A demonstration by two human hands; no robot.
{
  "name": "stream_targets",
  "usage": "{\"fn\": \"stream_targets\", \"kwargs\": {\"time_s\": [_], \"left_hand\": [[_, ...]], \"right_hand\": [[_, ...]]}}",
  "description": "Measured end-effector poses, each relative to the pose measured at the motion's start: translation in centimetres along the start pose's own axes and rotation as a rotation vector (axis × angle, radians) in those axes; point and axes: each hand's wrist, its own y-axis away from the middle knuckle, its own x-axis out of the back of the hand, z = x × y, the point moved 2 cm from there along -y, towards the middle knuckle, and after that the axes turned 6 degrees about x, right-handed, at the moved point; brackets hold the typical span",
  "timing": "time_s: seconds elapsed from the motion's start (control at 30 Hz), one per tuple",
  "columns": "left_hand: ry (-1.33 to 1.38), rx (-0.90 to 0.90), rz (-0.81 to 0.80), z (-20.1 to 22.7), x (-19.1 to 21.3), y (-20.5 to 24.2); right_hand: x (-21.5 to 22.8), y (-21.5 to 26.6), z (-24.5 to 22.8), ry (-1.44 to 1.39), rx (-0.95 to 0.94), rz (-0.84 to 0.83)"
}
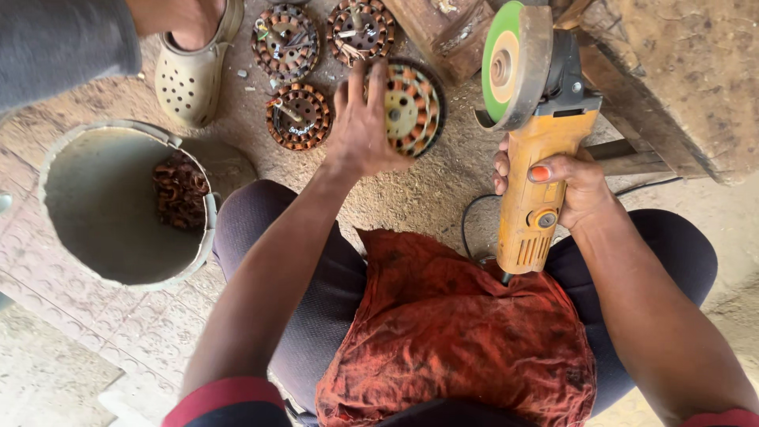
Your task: The person uses an angle grinder to grind the copper windings on several circular motor stator parts. They hold each part with one hand and apply the grinder with the other, creating sparks and copper shavings that fall into a nearby bucket.
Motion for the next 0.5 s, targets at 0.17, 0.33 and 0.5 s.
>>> {"fn": "stream_targets", "kwargs": {"time_s": [0.17,0.33,0.5], "left_hand": [[0.074,-0.236,0.202,-1.6,1.5,-2.0],[0.046,-0.17,0.008,-4.0,1.4,-2.9],[0.196,-0.332,0.151,-5.3,1.6,-3.1]], "right_hand": [[0.3,-0.7,0.9,0.001,-0.078,-0.049],[1.0,-1.6,2.5,0.024,-0.18,-0.032],[1.0,-2.0,3.9,0.022,-0.248,-0.057]]}}
